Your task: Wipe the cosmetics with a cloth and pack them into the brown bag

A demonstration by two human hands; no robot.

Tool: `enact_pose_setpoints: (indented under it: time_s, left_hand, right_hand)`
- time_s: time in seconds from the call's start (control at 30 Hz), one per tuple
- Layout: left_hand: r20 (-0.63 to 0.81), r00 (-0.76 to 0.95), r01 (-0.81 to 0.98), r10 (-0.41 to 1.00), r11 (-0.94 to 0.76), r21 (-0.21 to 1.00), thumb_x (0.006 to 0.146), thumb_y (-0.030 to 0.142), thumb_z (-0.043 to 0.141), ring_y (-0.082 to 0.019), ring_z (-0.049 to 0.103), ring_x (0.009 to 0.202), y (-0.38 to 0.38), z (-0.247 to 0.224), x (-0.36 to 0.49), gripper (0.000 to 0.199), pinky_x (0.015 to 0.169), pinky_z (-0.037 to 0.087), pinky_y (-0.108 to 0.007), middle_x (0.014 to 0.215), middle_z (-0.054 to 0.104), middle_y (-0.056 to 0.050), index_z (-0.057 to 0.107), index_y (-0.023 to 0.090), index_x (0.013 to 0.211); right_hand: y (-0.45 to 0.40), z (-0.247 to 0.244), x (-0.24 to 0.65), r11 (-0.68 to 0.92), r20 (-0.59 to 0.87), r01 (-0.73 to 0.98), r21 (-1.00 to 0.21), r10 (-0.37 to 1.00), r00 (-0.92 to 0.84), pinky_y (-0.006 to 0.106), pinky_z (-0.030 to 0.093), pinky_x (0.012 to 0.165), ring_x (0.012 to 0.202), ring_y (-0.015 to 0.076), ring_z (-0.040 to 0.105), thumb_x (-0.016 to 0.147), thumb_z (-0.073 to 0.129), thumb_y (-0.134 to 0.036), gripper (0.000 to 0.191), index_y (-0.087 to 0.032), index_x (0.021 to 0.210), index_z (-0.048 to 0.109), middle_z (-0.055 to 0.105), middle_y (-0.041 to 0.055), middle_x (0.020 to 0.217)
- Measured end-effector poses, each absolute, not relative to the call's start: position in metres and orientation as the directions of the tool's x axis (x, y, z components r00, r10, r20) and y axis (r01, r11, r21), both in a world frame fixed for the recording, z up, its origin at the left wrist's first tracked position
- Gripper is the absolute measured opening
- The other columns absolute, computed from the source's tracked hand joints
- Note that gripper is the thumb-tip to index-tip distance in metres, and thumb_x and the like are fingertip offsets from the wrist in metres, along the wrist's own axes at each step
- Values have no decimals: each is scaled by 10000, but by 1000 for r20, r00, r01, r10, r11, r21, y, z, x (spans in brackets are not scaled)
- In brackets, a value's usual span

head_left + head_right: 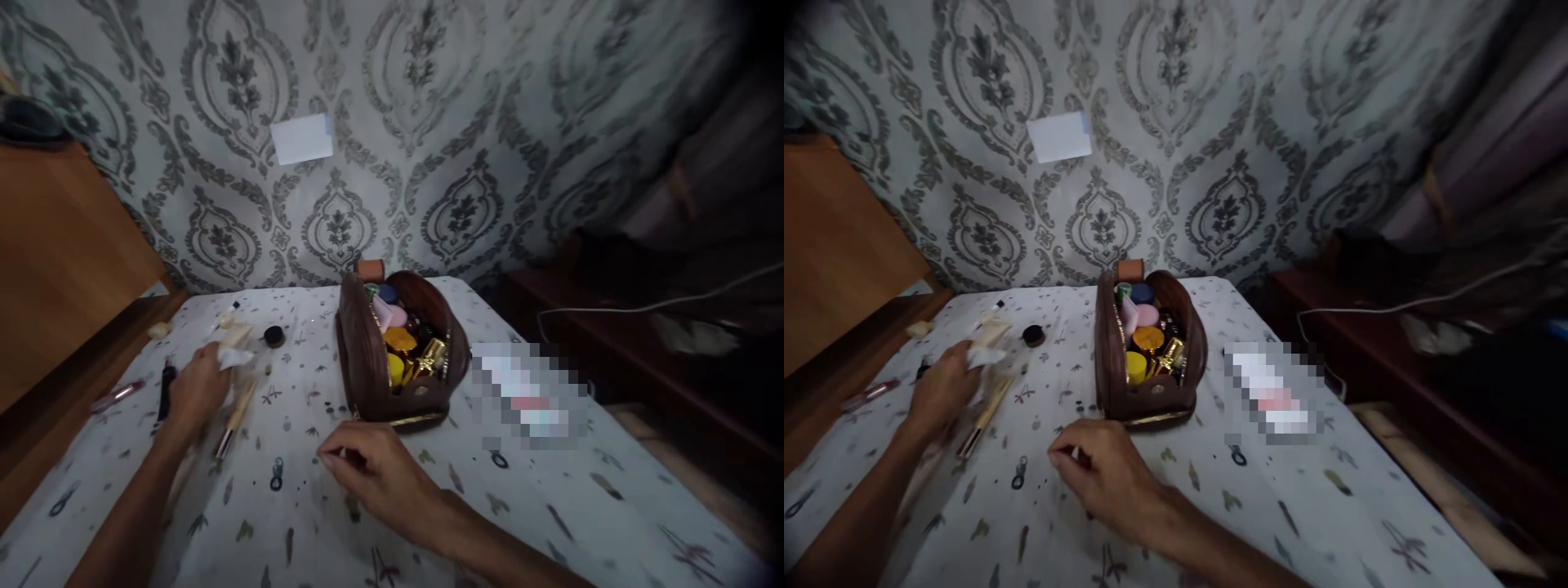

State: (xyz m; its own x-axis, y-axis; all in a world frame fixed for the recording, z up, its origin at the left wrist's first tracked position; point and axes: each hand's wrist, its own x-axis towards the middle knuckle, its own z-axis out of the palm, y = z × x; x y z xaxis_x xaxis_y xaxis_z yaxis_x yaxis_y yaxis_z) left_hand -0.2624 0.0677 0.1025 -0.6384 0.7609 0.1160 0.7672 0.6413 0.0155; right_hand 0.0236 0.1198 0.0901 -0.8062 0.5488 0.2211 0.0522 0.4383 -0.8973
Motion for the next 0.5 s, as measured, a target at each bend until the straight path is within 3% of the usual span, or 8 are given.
enact_pose_setpoints:
  time_s: [0.13,0.23,0.3,0.4,0.5]
  left_hand:
    - [331,-396,905,856,303,299,890,306,366,-298,620,1124,33,100,-233,482,918,511,-398,1280,625,-119,410,175,1352]
    - [433,-197,923,880,18,384,910,291,364,-256,600,1173,14,87,-187,486,944,508,-362,1329,597,-82,364,233,1393]
    - [460,-95,928,883,-88,361,902,311,402,-264,577,1213,7,78,-156,510,962,503,-367,1357,570,-105,356,222,1402]
    - [460,-63,947,886,-93,307,871,320,442,-280,596,1166,6,69,-128,551,882,544,-375,1285,587,-137,358,188,1399]
    - [477,15,970,879,-127,205,846,300,456,-282,612,1097,10,65,-124,468,802,563,-372,1212,581,-140,448,190,1301]
  right_hand:
    - [110,76,14,22,38,-31,-999,592,-805,225,497,565,698,144,672,935,512,-340,329,-160,1177,642,663,59,901]
    - [101,71,10,-125,41,-141,-982,588,-808,280,561,690,925,193,689,960,477,-433,458,-213,1360,509,632,105,1136]
    - [96,72,12,-129,92,-215,-968,615,-783,333,552,852,1051,208,651,970,434,-498,473,-235,1355,512,632,98,1193]
    - [89,72,20,-99,124,-263,-960,691,-712,372,421,1068,1196,220,566,953,413,-585,495,-254,1287,569,621,70,1267]
    - [82,63,28,-200,40,-281,-939,745,-666,378,388,1084,1248,231,515,933,433,-620,533,-245,1287,567,594,69,1306]
